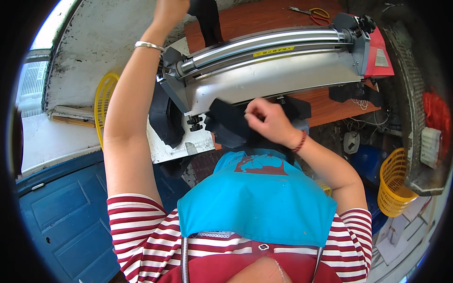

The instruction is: Feeding black shoe components through a mechanical roller machine in a factory setting.

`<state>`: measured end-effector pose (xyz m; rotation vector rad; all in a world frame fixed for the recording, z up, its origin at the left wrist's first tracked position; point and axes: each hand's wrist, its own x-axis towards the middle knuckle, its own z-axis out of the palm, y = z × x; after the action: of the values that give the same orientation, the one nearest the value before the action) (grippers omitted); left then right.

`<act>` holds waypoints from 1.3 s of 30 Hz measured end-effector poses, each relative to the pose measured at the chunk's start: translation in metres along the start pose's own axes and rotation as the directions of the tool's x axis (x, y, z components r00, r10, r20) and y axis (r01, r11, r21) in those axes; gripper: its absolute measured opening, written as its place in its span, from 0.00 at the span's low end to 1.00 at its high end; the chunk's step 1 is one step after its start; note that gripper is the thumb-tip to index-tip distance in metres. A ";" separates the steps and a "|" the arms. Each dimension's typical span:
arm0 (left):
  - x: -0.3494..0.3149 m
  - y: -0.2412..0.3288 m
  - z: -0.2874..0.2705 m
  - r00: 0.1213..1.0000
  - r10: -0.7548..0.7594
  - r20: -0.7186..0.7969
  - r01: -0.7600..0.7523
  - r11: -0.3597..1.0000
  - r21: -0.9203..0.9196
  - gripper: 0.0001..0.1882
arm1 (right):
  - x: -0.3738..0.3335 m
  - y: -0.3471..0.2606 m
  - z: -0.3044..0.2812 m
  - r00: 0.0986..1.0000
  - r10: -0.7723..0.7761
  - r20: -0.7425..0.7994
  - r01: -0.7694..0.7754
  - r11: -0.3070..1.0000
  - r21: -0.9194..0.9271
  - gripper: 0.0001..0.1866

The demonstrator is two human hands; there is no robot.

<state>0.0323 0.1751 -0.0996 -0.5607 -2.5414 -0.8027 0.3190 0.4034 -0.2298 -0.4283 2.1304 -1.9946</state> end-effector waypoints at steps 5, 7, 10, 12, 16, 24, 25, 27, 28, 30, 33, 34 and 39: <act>-0.050 0.017 0.047 0.895 0.163 0.416 -0.253 0.952 0.171 0.15 | 0.020 -0.014 -0.050 0.963 0.158 -0.218 -0.161 0.987 0.004 0.06; -0.071 0.011 0.066 0.847 0.103 0.521 -0.165 0.983 0.074 0.13 | 0.033 -0.016 -0.052 0.958 0.132 -0.253 -0.140 0.990 -0.012 0.07; -0.057 0.003 0.068 0.577 -0.189 0.794 0.345 0.938 -0.027 0.14 | 0.058 -0.010 -0.056 0.951 0.071 -0.300 -0.085 0.996 -0.033 0.09; -0.057 0.005 0.073 0.580 -0.237 0.780 0.299 0.952 0.067 0.20 | 0.073 0.000 -0.062 0.948 0.123 -0.293 -0.163 0.980 -0.116 0.09; -0.061 0.012 0.079 0.575 -0.341 0.743 0.518 0.855 -0.009 0.22 | 0.070 -0.007 -0.067 0.943 0.091 -0.320 -0.174 0.954 -0.243 0.09; -0.024 -0.001 0.083 0.589 -0.518 0.621 0.786 0.547 -0.289 0.07 | 0.023 -0.013 -0.081 0.925 -0.015 -0.380 -0.179 0.864 -0.471 0.09; -0.010 -0.019 0.076 0.496 -0.544 0.676 0.856 0.438 -0.275 0.06 | 0.017 -0.013 -0.072 0.932 0.004 -0.362 -0.184 0.866 -0.465 0.09; 0.015 -0.023 0.059 0.583 -0.571 0.578 0.805 0.504 -0.314 0.05 | -0.001 -0.011 -0.053 0.953 -0.096 -0.286 -0.032 0.911 -0.411 0.08; 0.019 0.004 0.039 0.649 -0.508 0.567 0.752 0.541 -0.376 0.05 | -0.009 -0.006 -0.045 0.964 -0.092 -0.249 -0.021 0.909 -0.417 0.07; 0.027 -0.005 0.010 0.708 -0.477 0.521 0.703 0.553 -0.448 0.03 | -0.016 0.015 -0.022 0.981 -0.170 -0.097 0.102 0.866 -0.490 0.08; 0.030 0.012 -0.030 0.753 -0.465 0.466 0.655 0.595 -0.466 0.14 | -0.021 0.061 0.008 0.984 -0.159 0.085 0.178 0.776 -0.605 0.12; 0.026 0.016 -0.044 0.785 -0.437 0.440 0.616 0.628 -0.476 0.20 | -0.021 0.072 0.018 0.980 -0.121 0.159 0.196 0.724 -0.662 0.16; 0.021 0.007 -0.111 0.833 -0.388 0.394 0.534 0.751 -0.388 0.25 | -0.019 0.101 0.049 0.966 -0.090 0.244 0.255 0.512 -0.820 0.24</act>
<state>0.0477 0.1180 -0.0027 -0.1716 -2.7917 -1.6921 0.3447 0.3690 -0.3353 -0.9390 2.8934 -0.7250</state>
